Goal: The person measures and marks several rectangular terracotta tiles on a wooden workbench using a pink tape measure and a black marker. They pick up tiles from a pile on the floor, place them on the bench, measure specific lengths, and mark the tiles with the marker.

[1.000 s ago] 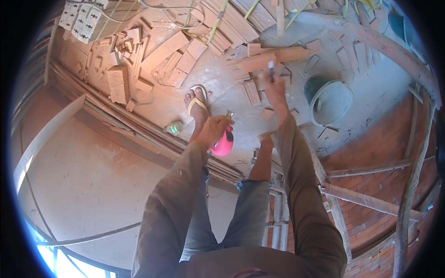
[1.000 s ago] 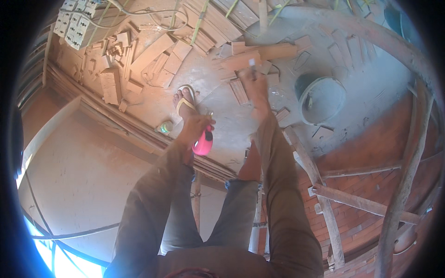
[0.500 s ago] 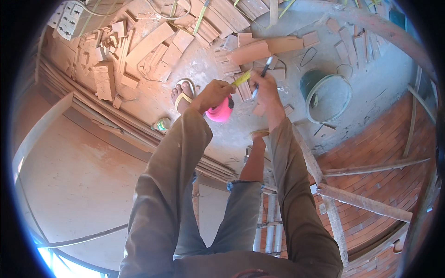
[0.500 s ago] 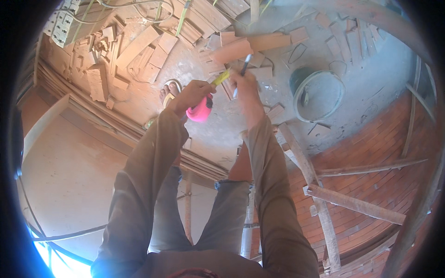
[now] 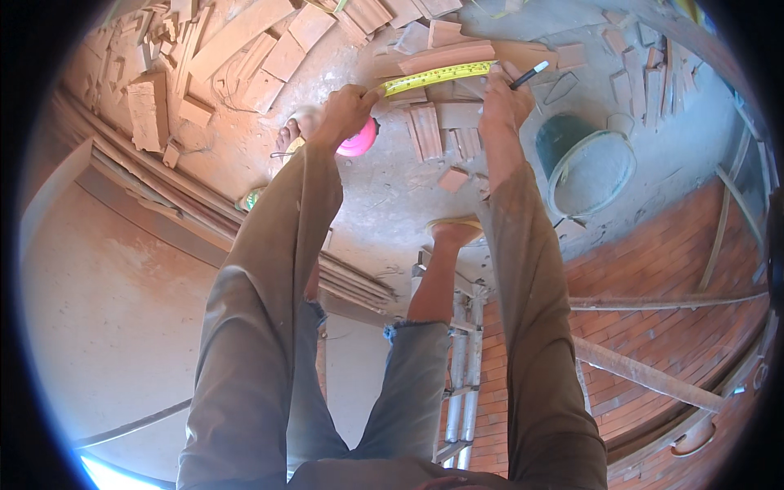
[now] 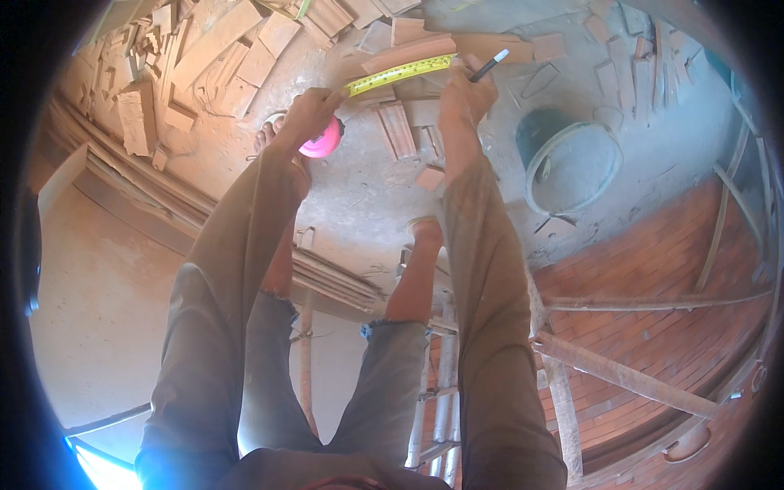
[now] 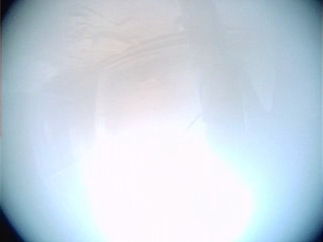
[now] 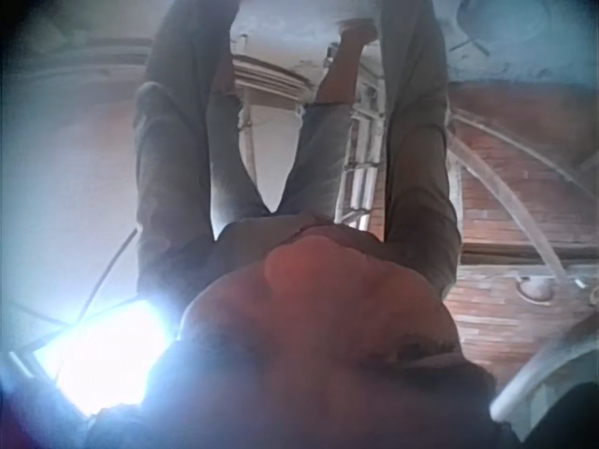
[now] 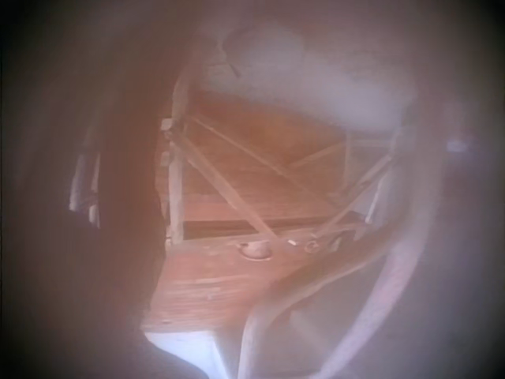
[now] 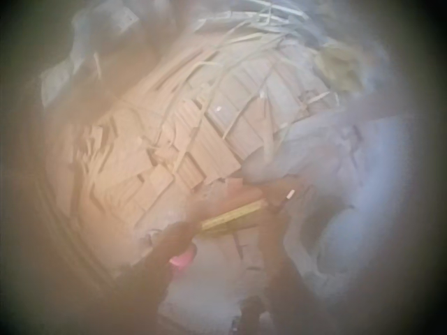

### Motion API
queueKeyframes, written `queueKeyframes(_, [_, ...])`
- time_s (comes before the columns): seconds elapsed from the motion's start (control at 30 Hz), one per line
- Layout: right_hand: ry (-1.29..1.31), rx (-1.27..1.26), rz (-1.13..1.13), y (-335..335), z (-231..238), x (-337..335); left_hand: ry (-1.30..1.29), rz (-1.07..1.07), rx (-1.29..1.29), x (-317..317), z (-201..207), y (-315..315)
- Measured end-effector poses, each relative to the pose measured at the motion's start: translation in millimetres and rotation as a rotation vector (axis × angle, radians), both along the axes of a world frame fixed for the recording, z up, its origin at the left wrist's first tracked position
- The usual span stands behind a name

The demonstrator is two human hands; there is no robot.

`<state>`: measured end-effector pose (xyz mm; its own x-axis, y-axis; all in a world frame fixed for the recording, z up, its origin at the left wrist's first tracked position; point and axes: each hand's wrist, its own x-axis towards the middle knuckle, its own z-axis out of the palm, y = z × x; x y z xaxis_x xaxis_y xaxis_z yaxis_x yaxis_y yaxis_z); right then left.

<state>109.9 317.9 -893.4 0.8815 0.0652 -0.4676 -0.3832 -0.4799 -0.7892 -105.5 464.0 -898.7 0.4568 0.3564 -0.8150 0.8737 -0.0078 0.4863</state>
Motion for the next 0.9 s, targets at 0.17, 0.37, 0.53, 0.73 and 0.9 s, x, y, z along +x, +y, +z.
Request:
queueKeyframes(0.17, [-0.060,0.030,0.074,5,4,4,0.043,0.034,-0.059,10,2,3])
queueKeyframes(0.37, [0.003,0.076,0.017,12,11,-3,0.093,0.028,0.050,10,-14,-2])
queueKeyframes(0.53, [0.009,-0.001,0.037,16,15,-3,0.115,-0.020,0.067,10,-18,0])
queueKeyframes(0.73, [-0.022,0.069,-0.014,14,5,-1,0.130,0.006,0.048,14,-17,0])
queueKeyframes(0.9, [-0.009,0.055,0.009,11,-2,4,0.138,0.014,0.026,14,-18,-1])
